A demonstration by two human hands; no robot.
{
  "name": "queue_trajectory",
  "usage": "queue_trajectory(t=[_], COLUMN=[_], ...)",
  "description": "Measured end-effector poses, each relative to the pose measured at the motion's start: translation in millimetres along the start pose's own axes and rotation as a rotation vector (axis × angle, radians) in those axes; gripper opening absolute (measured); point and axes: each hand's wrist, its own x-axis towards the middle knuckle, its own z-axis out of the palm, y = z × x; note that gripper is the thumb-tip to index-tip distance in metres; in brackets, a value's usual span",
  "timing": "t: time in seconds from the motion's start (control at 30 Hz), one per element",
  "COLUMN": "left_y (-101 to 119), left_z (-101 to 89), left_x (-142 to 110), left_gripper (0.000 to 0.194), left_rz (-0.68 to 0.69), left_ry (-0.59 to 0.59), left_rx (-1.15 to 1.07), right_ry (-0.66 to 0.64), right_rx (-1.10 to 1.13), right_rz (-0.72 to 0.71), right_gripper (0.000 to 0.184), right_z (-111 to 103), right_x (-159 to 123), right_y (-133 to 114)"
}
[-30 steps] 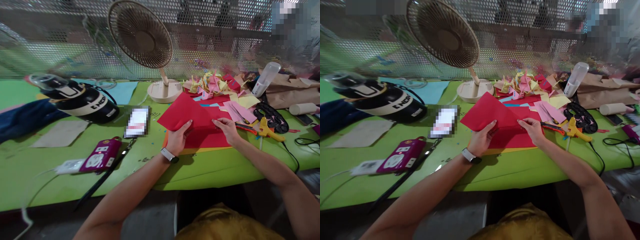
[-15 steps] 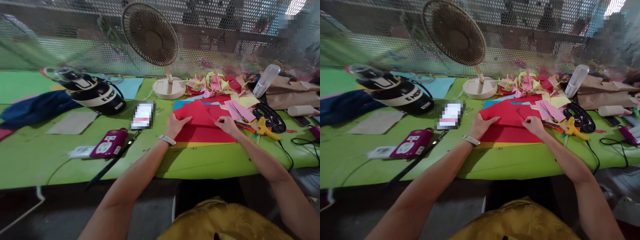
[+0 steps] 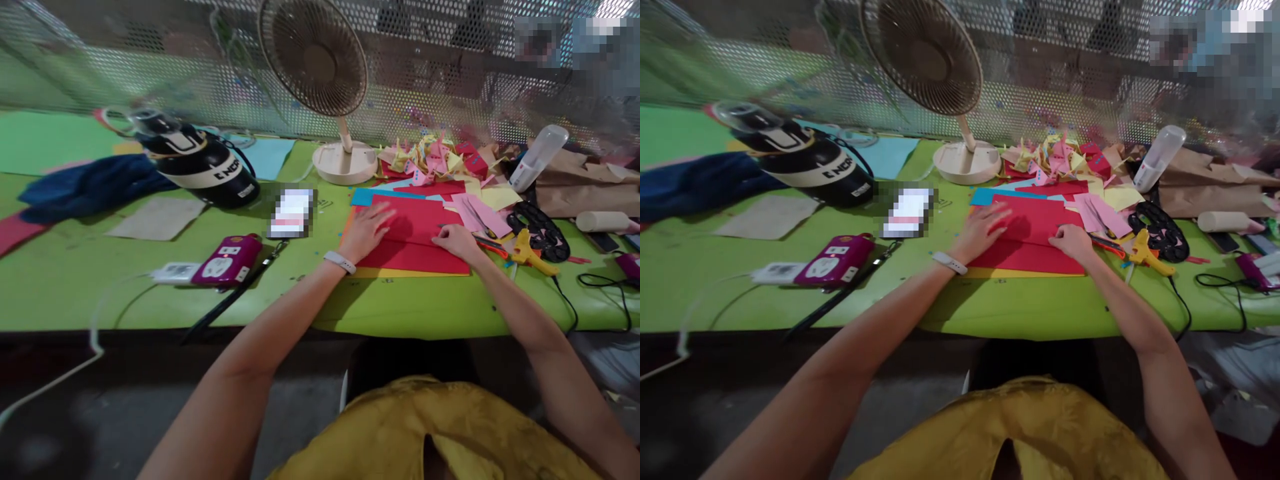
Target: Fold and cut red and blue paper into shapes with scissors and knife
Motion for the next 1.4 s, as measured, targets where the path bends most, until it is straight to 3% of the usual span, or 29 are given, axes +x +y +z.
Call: queue_trajectory(t=[0.1,0.27,0.53,0.67,0.97,1.4], left_y=[-1,-1,13,14,16,17], left_z=[5.7,8.6,21.5,25.6,27.3,25.9], left_x=[2,3,-4,-11,-14,-18], left_gripper=[0.041,0.056,0.049,0.052,0.032,0.032], left_rz=[-0.004,-0.015,-0.055,-0.018,0.081,0.096], left_ry=[-0.167,-0.211,-0.128,-0.142,-0.162,-0.145], left_rx=[-0.141,-0.064,0.003,0.077,0.053,0.036], right_ry=[-0.052,-0.071,-0.077,-0.109,-0.125,-0.137], right_rx=[-0.013,0.003,0.017,0.046,0.059,0.024], right_rz=[-0.008,-0.04,-0.054,-0.084,-0.087,-0.085], right_gripper=[0.027,0.028,0.027,0.027,0.028,0.032], right_z=[-3,-4,-8,-8,-6,-6], right_x=[3,6,2,4,7,9], right_y=[4,8,4,7,10,12])
